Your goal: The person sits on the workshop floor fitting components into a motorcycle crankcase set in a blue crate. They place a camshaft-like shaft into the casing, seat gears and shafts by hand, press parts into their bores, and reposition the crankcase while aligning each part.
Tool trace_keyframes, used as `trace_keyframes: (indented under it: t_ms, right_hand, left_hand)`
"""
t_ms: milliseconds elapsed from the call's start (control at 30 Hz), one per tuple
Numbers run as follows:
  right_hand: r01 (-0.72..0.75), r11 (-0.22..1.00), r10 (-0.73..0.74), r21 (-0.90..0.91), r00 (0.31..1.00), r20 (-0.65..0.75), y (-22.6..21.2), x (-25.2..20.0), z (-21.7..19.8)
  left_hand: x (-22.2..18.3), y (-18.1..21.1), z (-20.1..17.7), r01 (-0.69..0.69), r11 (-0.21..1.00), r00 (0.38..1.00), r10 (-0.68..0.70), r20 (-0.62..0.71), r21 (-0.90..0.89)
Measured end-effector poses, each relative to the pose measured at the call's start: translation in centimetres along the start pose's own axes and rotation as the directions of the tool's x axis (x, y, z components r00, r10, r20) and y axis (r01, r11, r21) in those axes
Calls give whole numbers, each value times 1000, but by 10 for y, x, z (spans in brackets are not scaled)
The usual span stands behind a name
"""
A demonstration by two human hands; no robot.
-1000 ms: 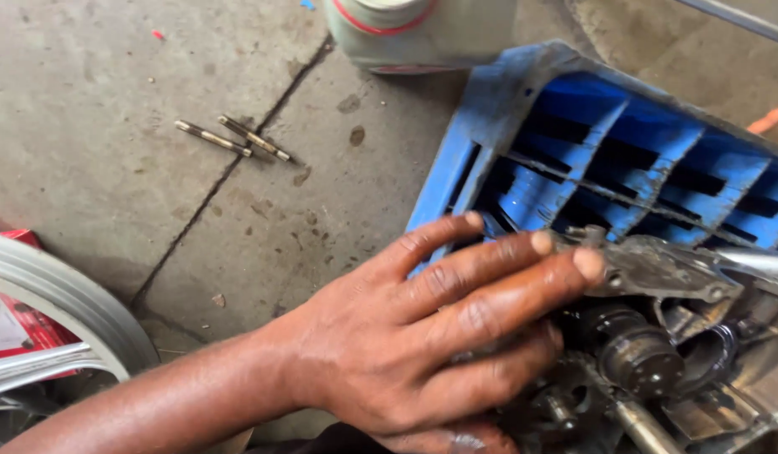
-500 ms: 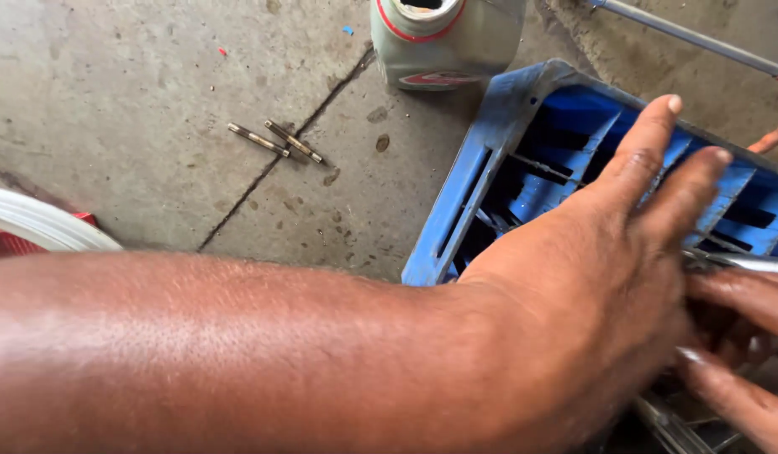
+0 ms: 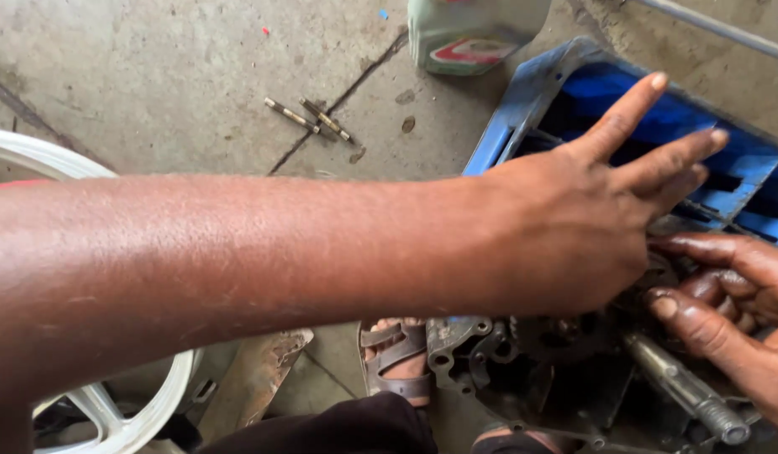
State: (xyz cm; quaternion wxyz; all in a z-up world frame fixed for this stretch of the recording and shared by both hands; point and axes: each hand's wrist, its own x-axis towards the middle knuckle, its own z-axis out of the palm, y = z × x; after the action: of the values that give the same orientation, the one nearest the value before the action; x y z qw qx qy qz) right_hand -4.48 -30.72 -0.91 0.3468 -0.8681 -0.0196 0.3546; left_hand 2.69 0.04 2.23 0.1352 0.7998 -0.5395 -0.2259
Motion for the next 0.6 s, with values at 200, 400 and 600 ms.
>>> trace_keyframes:
  t_ms: [200, 400, 600]
  right_hand:
    - [-21, 982, 20, -185, 1000, -6, -48, 5, 4]
    - [168, 883, -143, -438, 986, 88, -58, 20, -7]
    - [489, 809, -419, -327, 869, 262, -44, 36, -22]
  left_hand:
    - [-3, 4, 37, 103, 988, 930, -138, -340, -119]
    - [0, 8, 60, 102, 982, 795, -177, -580, -161]
    - [1, 3, 52, 83, 977, 853, -172, -493, -199]
